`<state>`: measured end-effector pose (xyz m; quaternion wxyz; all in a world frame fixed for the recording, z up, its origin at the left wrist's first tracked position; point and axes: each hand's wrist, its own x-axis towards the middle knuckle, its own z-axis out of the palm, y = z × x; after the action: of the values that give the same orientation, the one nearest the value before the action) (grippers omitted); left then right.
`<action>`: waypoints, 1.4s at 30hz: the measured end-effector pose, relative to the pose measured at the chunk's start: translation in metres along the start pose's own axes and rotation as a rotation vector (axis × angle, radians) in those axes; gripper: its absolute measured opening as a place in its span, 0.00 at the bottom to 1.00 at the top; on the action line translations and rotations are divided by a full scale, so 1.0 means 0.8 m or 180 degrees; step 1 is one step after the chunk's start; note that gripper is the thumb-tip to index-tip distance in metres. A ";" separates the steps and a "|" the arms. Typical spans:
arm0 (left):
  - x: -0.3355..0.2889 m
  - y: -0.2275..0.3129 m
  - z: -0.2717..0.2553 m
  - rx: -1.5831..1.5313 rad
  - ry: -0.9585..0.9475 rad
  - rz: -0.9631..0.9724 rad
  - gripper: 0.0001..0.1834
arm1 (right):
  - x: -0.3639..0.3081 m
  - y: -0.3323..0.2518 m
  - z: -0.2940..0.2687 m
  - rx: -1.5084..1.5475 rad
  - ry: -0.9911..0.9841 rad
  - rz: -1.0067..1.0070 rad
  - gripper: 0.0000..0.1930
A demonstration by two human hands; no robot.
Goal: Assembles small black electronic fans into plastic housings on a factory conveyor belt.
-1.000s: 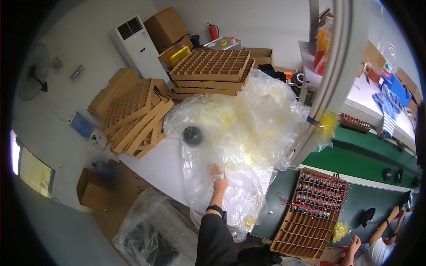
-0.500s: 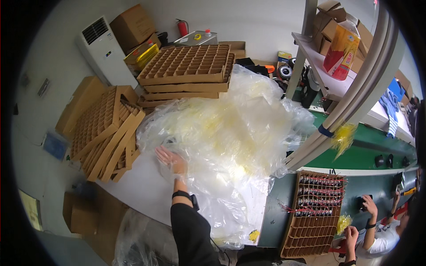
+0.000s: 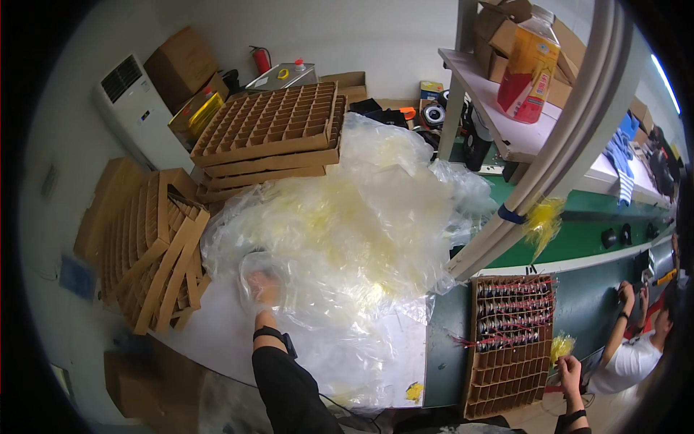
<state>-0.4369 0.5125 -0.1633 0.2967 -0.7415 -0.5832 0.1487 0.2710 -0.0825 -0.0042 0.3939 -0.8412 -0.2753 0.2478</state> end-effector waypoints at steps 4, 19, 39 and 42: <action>0.009 0.026 -0.043 0.0521 0.0241 0.0125 0.20 | -0.009 -0.071 0.029 -0.0894 -0.0107 -0.0543 0.06; -0.352 0.147 -0.457 -0.5739 -0.0204 -0.0499 0.25 | -0.048 -0.250 0.269 0.1321 -0.3638 -0.0224 0.52; -0.487 0.058 -0.537 -0.8468 0.0142 -0.1827 0.37 | 0.084 -0.457 0.419 0.3340 -0.1934 -0.1256 0.18; -0.419 0.049 -0.563 -0.9295 0.0655 -0.3747 0.38 | 0.035 -0.501 0.392 0.2895 -0.1898 -0.2733 0.22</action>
<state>-0.2434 0.0671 0.1217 0.5947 0.0617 0.3910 0.6997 -0.0143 0.3167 0.1327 0.6782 -0.3050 -0.5491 0.3814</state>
